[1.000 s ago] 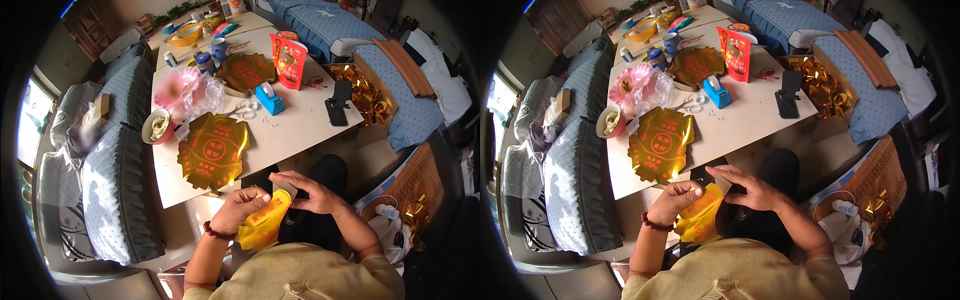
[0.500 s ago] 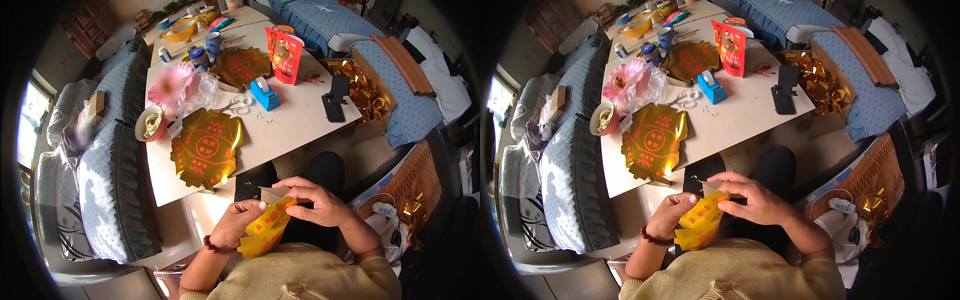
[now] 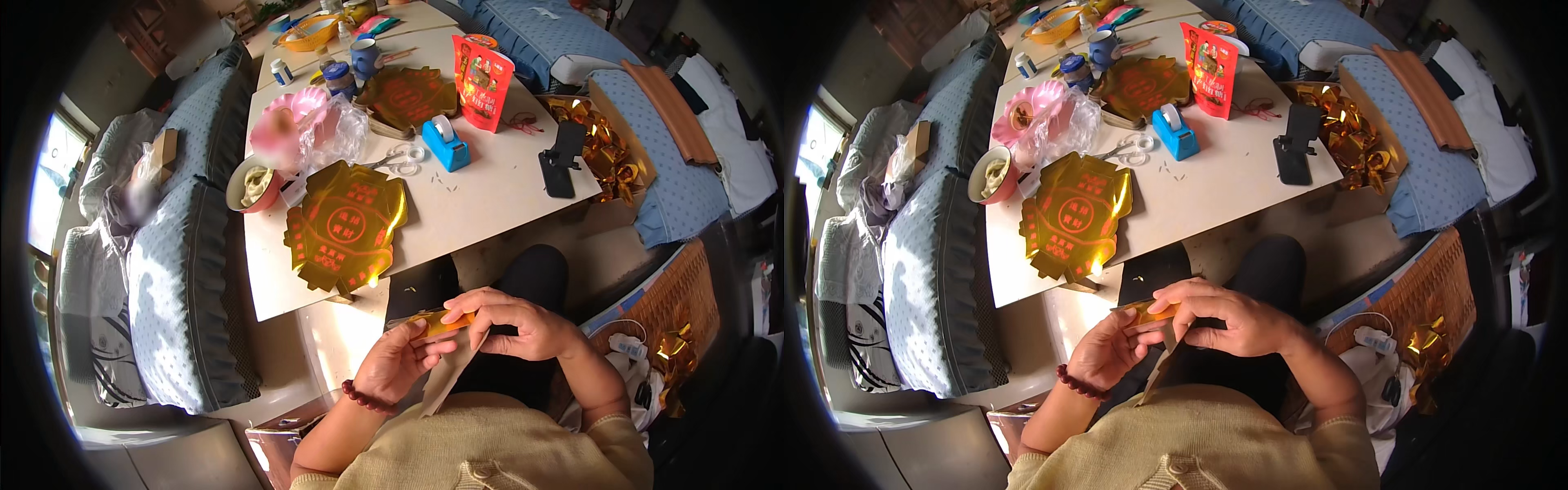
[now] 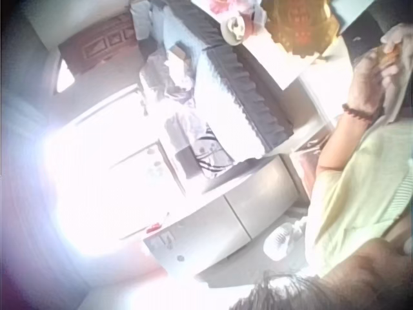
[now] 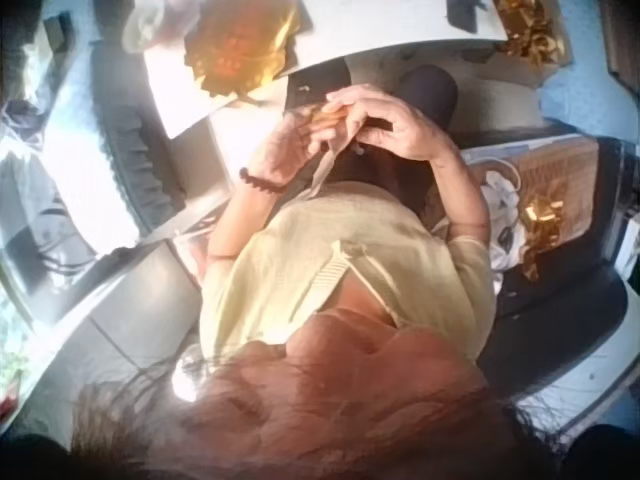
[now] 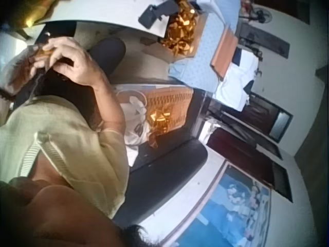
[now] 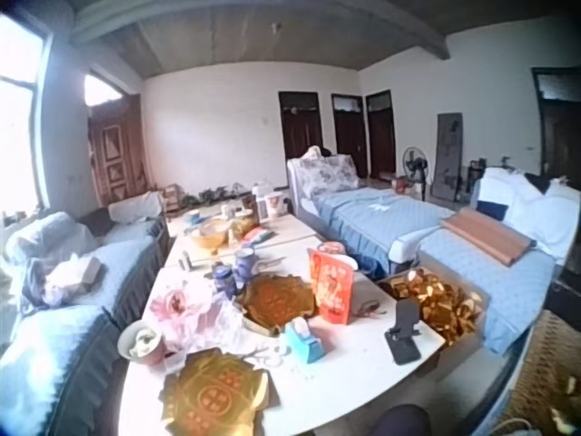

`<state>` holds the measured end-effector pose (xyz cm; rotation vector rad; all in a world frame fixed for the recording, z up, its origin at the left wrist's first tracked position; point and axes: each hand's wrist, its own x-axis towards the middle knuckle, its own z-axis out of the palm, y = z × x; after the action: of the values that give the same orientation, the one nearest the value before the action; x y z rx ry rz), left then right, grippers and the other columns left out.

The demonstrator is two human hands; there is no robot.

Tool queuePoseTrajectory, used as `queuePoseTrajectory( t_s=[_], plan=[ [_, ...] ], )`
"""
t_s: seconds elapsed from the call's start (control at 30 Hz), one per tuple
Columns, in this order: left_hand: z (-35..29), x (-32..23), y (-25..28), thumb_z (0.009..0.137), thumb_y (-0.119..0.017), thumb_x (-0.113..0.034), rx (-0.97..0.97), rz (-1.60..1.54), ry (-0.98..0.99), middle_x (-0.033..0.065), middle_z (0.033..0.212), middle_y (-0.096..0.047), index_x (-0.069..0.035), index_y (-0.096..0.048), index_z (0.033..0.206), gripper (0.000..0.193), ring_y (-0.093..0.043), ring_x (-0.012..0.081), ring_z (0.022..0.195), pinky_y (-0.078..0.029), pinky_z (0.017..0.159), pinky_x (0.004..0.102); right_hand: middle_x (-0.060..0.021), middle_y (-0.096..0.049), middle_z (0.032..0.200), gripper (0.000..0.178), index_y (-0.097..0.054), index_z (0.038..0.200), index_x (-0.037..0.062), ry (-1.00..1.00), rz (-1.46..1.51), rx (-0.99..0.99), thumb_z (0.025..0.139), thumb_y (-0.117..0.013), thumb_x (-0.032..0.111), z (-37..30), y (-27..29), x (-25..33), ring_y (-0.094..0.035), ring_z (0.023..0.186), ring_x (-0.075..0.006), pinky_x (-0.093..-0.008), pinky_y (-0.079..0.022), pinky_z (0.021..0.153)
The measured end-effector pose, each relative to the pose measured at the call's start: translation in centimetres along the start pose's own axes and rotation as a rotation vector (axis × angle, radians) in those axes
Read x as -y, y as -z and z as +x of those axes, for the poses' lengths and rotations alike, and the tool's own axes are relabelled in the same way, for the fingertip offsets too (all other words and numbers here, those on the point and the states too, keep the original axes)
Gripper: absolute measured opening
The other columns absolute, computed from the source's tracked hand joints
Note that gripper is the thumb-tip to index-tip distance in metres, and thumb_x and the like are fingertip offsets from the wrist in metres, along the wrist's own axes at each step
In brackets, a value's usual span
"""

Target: The person folds gold-colored paper sheets into small packets by hand. They repeatedly pick up a sheet, fold it into a specific shape, and apply adhesive tape to secure the edges. The finished packets are placed into a wicker basket on the right.

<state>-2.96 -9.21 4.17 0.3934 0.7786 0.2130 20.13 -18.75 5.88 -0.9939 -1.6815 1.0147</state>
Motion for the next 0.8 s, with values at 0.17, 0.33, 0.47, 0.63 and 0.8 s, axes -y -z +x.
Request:
queuePoseTrajectory(
  t_s=[0.17, 0.33, 0.47, 0.63, 0.8],
  plan=[
    [1.3, 2.2, 1.7, 0.095, -0.064, -0.007, 0.024, -0.162, 0.04, 0.011, 0.115, -0.069, 0.002, -0.059, 0.123, 0.029, -0.07, 0.0213, 0.106, -0.058, 0.063, 0.0192, -0.0117, -0.06, 0.127, 0.022, -0.063, 0.085, 0.0068, -0.035, -0.025, -0.021, 0.078, -0.083, 0.006, -2.0, -1.6, -1.7, -0.048, 0.135, -0.0372, -0.0472, -0.042, 0.108],
    [2.1, 2.8, 1.5, 0.095, -0.065, -0.006, 0.042, -0.166, 0.006, 0.0087, 0.111, -0.07, -0.001, -0.063, 0.117, 0.022, -0.071, 0.017, 0.101, -0.059, 0.067, 0.0193, -0.0093, -0.057, 0.134, 0.02, -0.062, 0.086, 0.0088, -0.002, -0.005, -0.013, 0.081, -0.082, 0.011, -2.3, -1.8, -1.8, -0.044, 0.138, -0.0344, -0.0438, -0.042, 0.108],
    [2.0, 3.5, 1.4, 0.094, -0.068, -0.007, -0.009, -0.065, -0.066, 0.0073, 0.109, -0.072, -0.004, -0.067, 0.114, 0.02, -0.071, 0.015, 0.097, -0.06, 0.073, 0.0206, -0.014, -0.052, 0.139, 0.022, -0.063, 0.086, 0.0102, -0.061, 0.008, -0.136, 0.081, -0.084, 0.018, -2.2, -3.0, -1.2, -0.046, 0.135, -0.0332, -0.0426, -0.042, 0.106],
    [1.1, 4.2, 1.4, 0.092, -0.07, -0.005, -0.032, 0.013, -0.043, 0.0068, 0.11, -0.071, -0.004, -0.066, 0.119, 0.027, -0.069, 0.0158, 0.099, -0.058, 0.084, 0.0273, -0.0178, -0.051, 0.137, 0.017, -0.065, 0.093, 0.0067, -0.305, -0.101, -0.303, 0.085, -0.078, 0.014, -3.4, -4.4, -0.6, -0.053, 0.125, -0.0302, -0.0394, -0.044, 0.102],
    [1.3, 4.8, 1.4, 0.094, -0.065, 0.0, -0.001, -0.05, 0.02, 0.006, 0.116, -0.068, -0.002, -0.062, 0.121, 0.028, -0.066, 0.0148, 0.106, -0.056, 0.093, 0.028, -0.0139, -0.06, 0.122, 0.018, -0.062, 0.093, 0.0023, -0.421, -0.029, -0.321, 0.088, -0.075, 0.013, -3.7, -5.1, -0.7, -0.061, 0.109, -0.0232, -0.0342, -0.048, 0.094]
  ],
)
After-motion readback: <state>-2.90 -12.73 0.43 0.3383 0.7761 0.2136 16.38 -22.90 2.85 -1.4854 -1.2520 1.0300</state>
